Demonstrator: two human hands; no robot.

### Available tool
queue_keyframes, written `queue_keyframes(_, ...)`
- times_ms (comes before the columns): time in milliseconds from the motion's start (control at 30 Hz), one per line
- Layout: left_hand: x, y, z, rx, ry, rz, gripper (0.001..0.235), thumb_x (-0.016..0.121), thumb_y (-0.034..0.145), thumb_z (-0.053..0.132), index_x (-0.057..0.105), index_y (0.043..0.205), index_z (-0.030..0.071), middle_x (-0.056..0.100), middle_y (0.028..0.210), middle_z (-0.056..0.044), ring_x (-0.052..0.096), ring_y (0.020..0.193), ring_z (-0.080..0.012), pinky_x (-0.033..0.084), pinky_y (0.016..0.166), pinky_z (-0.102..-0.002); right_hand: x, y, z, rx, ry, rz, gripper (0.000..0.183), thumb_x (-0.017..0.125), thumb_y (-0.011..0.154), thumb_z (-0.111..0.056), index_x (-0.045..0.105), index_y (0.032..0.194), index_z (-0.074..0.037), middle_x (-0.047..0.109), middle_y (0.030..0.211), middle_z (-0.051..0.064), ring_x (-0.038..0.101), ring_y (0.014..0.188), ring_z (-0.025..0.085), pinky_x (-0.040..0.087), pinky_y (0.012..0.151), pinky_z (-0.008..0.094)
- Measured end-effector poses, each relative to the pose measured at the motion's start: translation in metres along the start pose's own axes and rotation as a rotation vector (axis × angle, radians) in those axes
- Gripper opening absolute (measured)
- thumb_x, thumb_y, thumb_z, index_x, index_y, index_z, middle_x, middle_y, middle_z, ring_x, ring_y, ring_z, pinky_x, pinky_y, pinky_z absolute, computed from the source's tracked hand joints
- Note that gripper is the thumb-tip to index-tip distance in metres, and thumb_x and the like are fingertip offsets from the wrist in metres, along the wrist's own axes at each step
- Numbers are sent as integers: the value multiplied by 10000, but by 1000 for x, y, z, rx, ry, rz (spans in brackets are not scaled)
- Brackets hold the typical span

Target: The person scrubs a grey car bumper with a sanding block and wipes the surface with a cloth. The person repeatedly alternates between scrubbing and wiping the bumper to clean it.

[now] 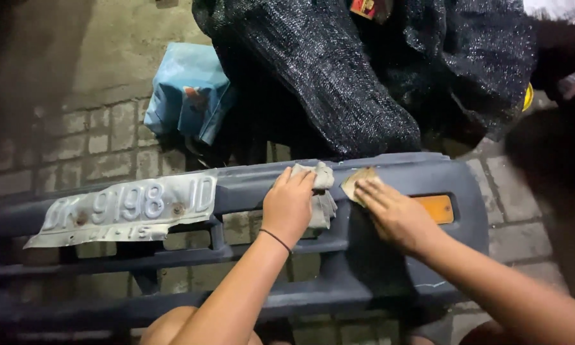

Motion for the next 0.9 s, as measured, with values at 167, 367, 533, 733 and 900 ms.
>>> queue_keyframes(167, -5, 2, 2, -45, -43, 0, 325, 668, 938, 114, 707, 1260, 88, 738, 1185, -95, 646, 1231, -364, 556, 988, -398, 4, -3, 9, 16, -74, 25, 501, 592, 867, -127, 631, 1347, 9, 648, 1366, 238, 631, 1269, 381, 489, 1108, 446)
queue_keyframes(367, -27, 4, 10, 35, 10, 280, 344, 675, 910, 100, 721, 1251, 96, 748, 1164, -98, 677, 1185, -327, 556, 987, -386, 0, -1, 10, 15, -66, 43, 485, 606, 852, -77, 638, 1320, 46, 675, 1286, 285, 664, 1201, 427, 526, 1048, 466)
queue_keyframes(533, 21, -4, -8, 82, 87, 273, 383, 706, 876, 168, 724, 1255, 113, 742, 1188, -85, 658, 1211, -340, 500, 1056, -428, -6, 2, 2, -2, -54, 51, 439, 592, 892, -114, 655, 1313, -8, 654, 1371, 219, 635, 1270, 367, 498, 1084, 423)
queue_keyframes(733, 13, -2, 0, 23, 62, 183, 387, 657, 892, 133, 708, 1275, 104, 729, 1214, -97, 630, 1245, -380, 470, 1084, -486, 13, -1, 12, -41, -122, 138, 436, 551, 866, -25, 637, 1286, 56, 660, 1259, 316, 652, 1166, 464, 523, 1035, 504)
queue_keyframes(900, 14, 3, 10, 4, 39, 198, 349, 663, 870, 98, 732, 1212, 73, 747, 1150, -111, 656, 1198, -407, 491, 1062, -505, 6, -11, 34, 98, -95, 50, 459, 580, 894, -132, 636, 1330, 0, 665, 1329, 247, 650, 1238, 391, 509, 1085, 464)
Point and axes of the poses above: each hand's wrist, its own y-axis towards the middle knuckle, its own x-axis out of the palm, z = x × y, the point moved 2 cm from there along y, towards the middle knuckle
